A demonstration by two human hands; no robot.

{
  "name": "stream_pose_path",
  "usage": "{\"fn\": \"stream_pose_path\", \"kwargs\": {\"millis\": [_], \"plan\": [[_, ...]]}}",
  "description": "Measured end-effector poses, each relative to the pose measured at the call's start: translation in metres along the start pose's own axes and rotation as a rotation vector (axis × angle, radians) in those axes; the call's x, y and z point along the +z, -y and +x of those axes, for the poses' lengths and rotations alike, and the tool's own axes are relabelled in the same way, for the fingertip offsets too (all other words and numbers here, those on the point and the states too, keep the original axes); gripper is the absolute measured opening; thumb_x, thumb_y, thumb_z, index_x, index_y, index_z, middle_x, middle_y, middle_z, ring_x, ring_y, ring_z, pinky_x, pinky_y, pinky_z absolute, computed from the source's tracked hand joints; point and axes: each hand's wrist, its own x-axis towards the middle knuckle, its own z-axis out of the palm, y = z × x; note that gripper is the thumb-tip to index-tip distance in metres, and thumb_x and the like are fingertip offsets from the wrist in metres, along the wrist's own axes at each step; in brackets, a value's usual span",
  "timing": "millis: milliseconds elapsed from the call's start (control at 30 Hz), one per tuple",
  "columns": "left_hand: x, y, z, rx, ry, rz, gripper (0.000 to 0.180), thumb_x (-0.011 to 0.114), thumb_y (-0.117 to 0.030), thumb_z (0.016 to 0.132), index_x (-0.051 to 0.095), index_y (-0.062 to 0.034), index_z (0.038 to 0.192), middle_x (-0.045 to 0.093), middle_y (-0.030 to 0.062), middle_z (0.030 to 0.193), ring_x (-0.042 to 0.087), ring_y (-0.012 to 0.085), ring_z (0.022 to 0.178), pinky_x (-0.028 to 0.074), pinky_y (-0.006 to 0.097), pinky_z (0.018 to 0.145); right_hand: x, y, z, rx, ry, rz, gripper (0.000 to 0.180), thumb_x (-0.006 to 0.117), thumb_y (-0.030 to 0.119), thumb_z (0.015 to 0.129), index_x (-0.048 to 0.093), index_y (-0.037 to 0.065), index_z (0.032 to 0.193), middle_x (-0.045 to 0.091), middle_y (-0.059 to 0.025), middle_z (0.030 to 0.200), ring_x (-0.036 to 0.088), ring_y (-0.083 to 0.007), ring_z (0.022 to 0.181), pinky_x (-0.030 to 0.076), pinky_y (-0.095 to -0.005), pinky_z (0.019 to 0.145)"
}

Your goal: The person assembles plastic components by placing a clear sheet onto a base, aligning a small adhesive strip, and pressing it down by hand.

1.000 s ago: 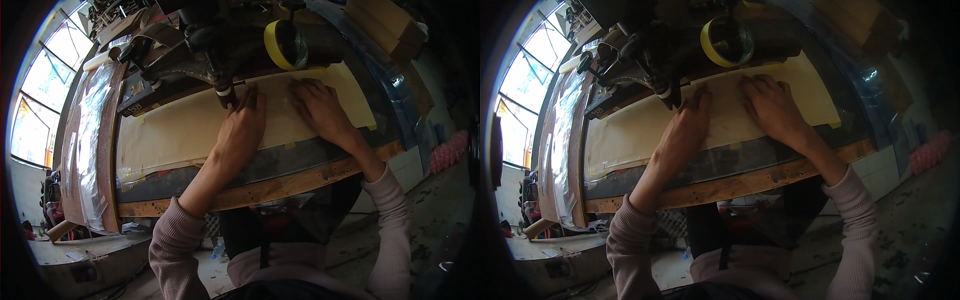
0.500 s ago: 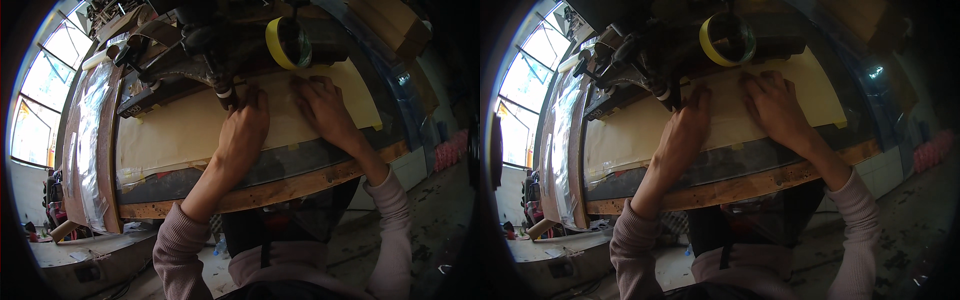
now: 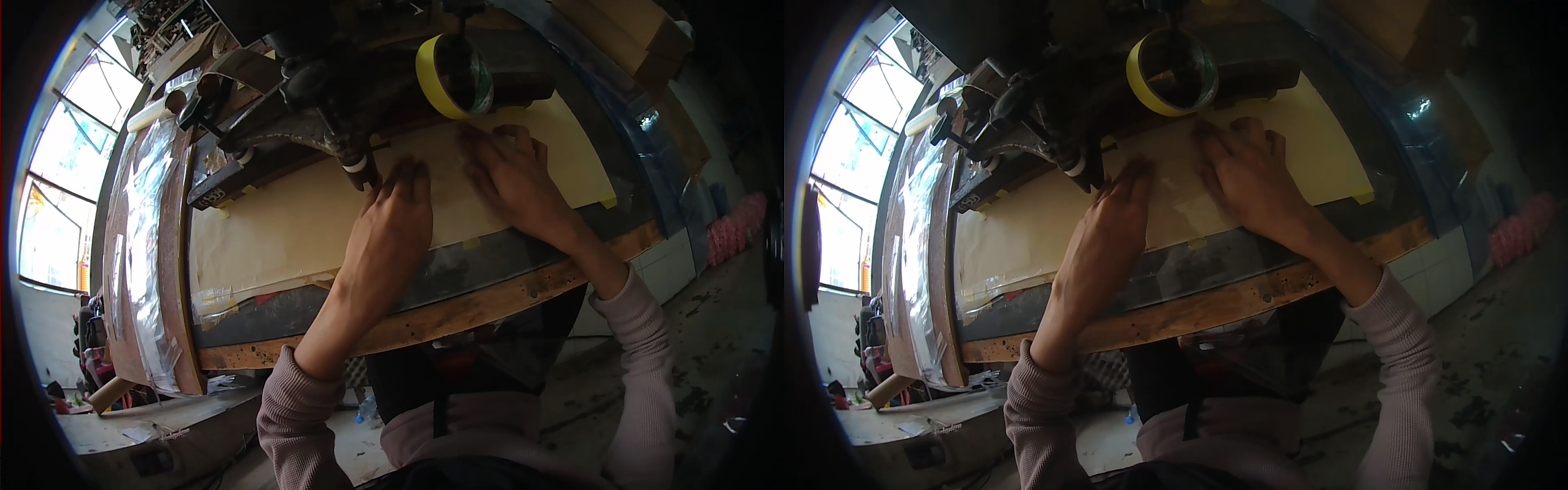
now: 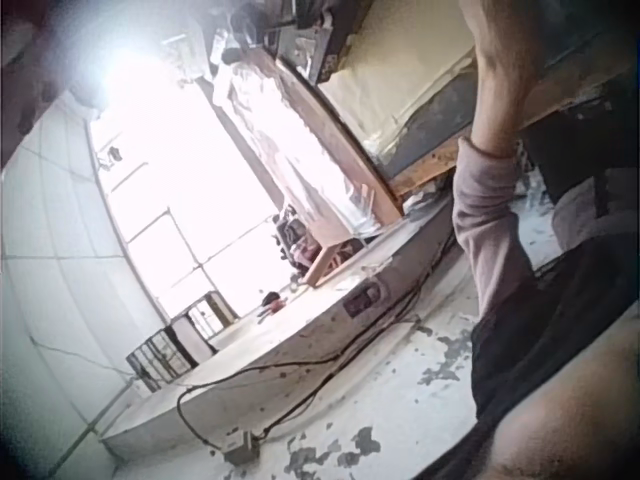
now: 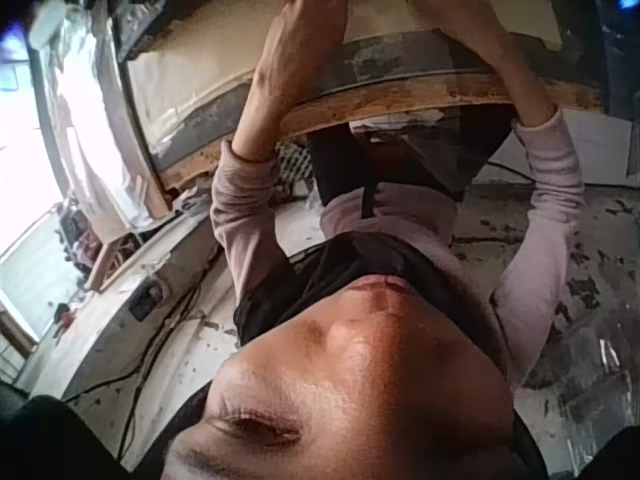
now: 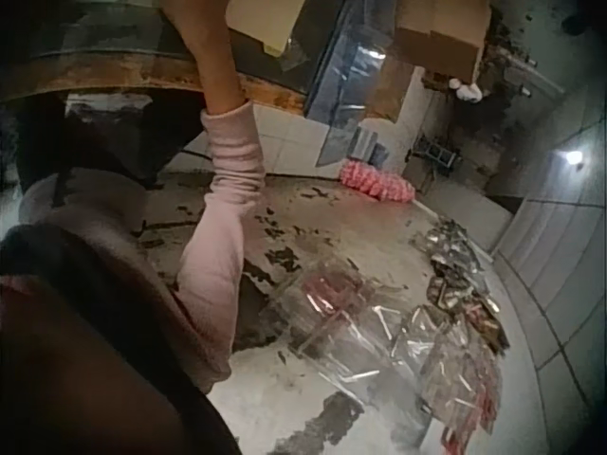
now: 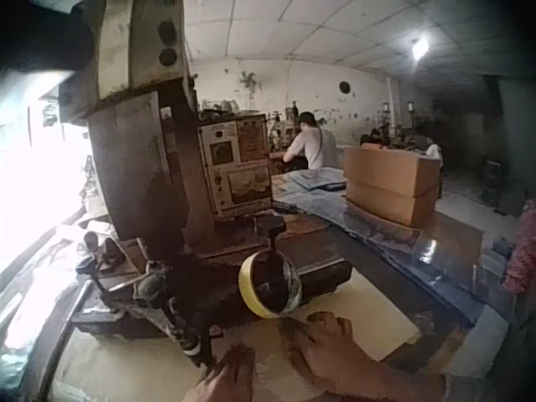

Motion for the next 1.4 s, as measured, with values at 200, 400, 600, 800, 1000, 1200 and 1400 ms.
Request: {"fn": "stream_pose_path", "kwargs": {"millis": [200, 400, 600, 800, 1000, 1200, 1400], "plan": [[0.008, -0.009, 0.001, -0.049, -0.046, -0.043, 0.047, 0.052, -0.015, 0.087, 0.041, 0.0128, 0.123, 0.045, 0.0353, 0.127, 0.047, 0.0425, 0.121, 0.037, 0.047, 0.105, 0.001, -0.006, -0.002, -0.038, -0.019, -0.057, 0.034, 0.053, 0.022, 0.091, 0.054, 0.003, 0.12, 0.052, -0.0093, 0.131, 0.043, -0.0338, 0.116, 0.034, -0.0499, 0.094], [0.017, -0.008, 0.002, -0.053, -0.103, -0.015, 0.045, 0.053, -0.014, 0.084, 0.044, 0.0136, 0.119, 0.047, 0.0344, 0.125, 0.049, 0.0419, 0.118, 0.039, 0.048, 0.102, 0.001, -0.001, 0.0, -0.028, -0.017, -0.094, 0.035, 0.053, 0.021, 0.09, 0.053, 0.003, 0.121, 0.053, -0.0096, 0.13, 0.044, -0.0337, 0.116, 0.033, -0.0503, 0.094], [0.016, -0.01, 0.004, -0.043, -0.106, 0.097, 0.038, 0.055, -0.012, 0.082, 0.049, 0.0111, 0.111, 0.05, 0.0313, 0.121, 0.053, 0.0375, 0.112, 0.042, 0.048, 0.096, 0.0, 0.0, 0.001, -0.018, -0.008, -0.06, 0.036, 0.054, 0.021, 0.09, 0.053, 0.003, 0.121, 0.054, -0.0102, 0.129, 0.044, -0.0333, 0.115, 0.033, -0.0512, 0.095], [0.018, -0.011, 0.005, -0.091, -0.109, 0.034, 0.038, 0.053, -0.013, 0.084, 0.047, 0.0123, 0.112, 0.049, 0.0336, 0.121, 0.051, 0.0405, 0.114, 0.041, 0.047, 0.098, 0.006, -0.004, 0.002, -0.049, -0.031, -0.069, 0.037, 0.053, 0.021, 0.091, 0.053, 0.003, 0.122, 0.053, -0.0092, 0.13, 0.044, -0.0323, 0.113, 0.032, -0.0508, 0.094], [0.024, -0.007, 0.006, -0.081, -0.111, 0.021, 0.044, 0.052, -0.012, 0.084, 0.041, 0.0167, 0.115, 0.043, 0.0401, 0.125, 0.048, 0.0468, 0.118, 0.041, 0.048, 0.1, 0.009, -0.001, 0.006, -0.019, -0.042, -0.054, 0.036, 0.053, 0.023, 0.091, 0.055, 0.002, 0.12, 0.053, -0.0087, 0.13, 0.044, -0.0306, 0.113, 0.033, -0.0506, 0.095], [0.021, -0.008, 0.008, -0.077, -0.094, 0.013, 0.045, 0.052, -0.008, 0.083, 0.039, 0.0188, 0.116, 0.041, 0.0425, 0.125, 0.046, 0.0495, 0.119, 0.042, 0.048, 0.1, 0.007, -0.001, 0.006, -0.028, -0.081, -0.083, 0.034, 0.055, 0.023, 0.09, 0.059, 0.003, 0.116, 0.054, -0.0083, 0.127, 0.045, -0.0271, 0.113, 0.033, -0.0505, 0.095], [0.02, -0.006, 0.008, -0.089, -0.097, -0.04, 0.047, 0.052, -0.007, 0.082, 0.037, 0.019, 0.118, 0.039, 0.043, 0.126, 0.046, 0.0498, 0.118, 0.043, 0.047, 0.099, 0.01, -0.003, 0.007, -0.062, -0.107, -0.122, 0.032, 0.054, 0.022, 0.091, 0.06, 0.003, 0.115, 0.056, -0.0071, 0.124, 0.046, -0.0232, 0.114, 0.031, -0.0493, 0.097]]}}
